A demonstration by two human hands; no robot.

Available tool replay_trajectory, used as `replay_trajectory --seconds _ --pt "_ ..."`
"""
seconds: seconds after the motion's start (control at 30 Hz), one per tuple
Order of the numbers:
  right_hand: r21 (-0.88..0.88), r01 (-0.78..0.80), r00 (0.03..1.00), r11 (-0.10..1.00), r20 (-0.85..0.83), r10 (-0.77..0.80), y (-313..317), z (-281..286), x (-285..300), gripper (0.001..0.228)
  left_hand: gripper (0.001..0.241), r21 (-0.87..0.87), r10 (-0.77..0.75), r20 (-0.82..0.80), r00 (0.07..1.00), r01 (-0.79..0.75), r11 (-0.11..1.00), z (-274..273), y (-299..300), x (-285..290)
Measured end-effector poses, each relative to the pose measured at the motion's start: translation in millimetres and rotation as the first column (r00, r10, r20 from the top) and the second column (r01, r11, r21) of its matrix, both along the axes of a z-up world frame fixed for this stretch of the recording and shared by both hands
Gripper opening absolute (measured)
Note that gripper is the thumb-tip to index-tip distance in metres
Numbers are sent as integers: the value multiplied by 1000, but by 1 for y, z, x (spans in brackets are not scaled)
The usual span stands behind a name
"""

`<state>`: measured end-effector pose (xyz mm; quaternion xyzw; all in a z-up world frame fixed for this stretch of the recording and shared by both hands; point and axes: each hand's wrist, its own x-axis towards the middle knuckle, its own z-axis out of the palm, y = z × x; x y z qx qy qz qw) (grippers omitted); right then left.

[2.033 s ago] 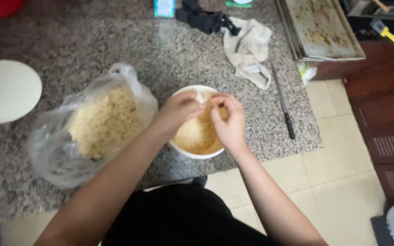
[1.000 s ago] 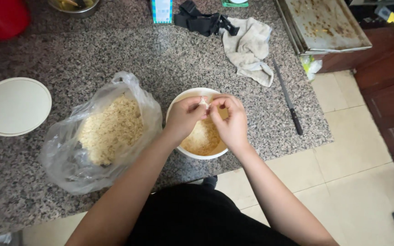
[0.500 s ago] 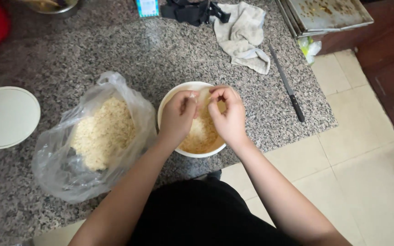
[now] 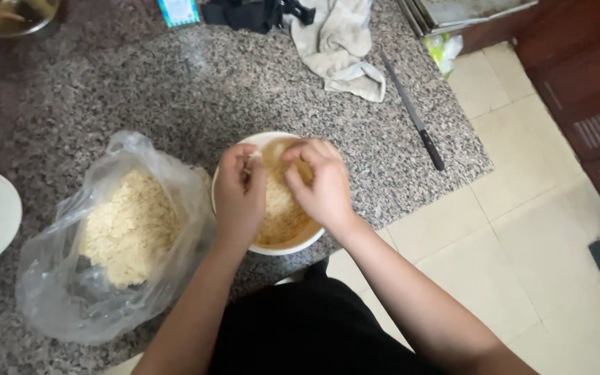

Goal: Breaking down dough clumps into smaller pieces by hand into a container.

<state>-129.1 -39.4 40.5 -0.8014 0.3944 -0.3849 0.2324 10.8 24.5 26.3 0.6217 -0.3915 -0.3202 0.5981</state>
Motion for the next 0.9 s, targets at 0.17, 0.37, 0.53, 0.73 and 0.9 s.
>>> replay_trajectory --seconds 0.17,0.37,0.53,0.73,0.9 --pt "-20 6 1000 1000 -6 -6 -3 -8 0 6 11 -35 -60 -16 998 60 998 10 3 -1" --pt "-17 -34 998 999 -52 34 6 8 -4 9 12 34 -72 104 992 68 997 -11 -2 -1" --pt "-18 -33 999 999 -10 32 -1 1 -1 8 12 78 -109 147 983 98 992 -16 -8 2" --pt "0 -44 999 999 -1 44 0 1 -4 9 15 1 -89 63 994 89 996 -27 -10 1" --pt "2 -65 998 998 2 65 -2 1 -5 9 18 -27 -107 24 994 108 994 -24 -10 3"
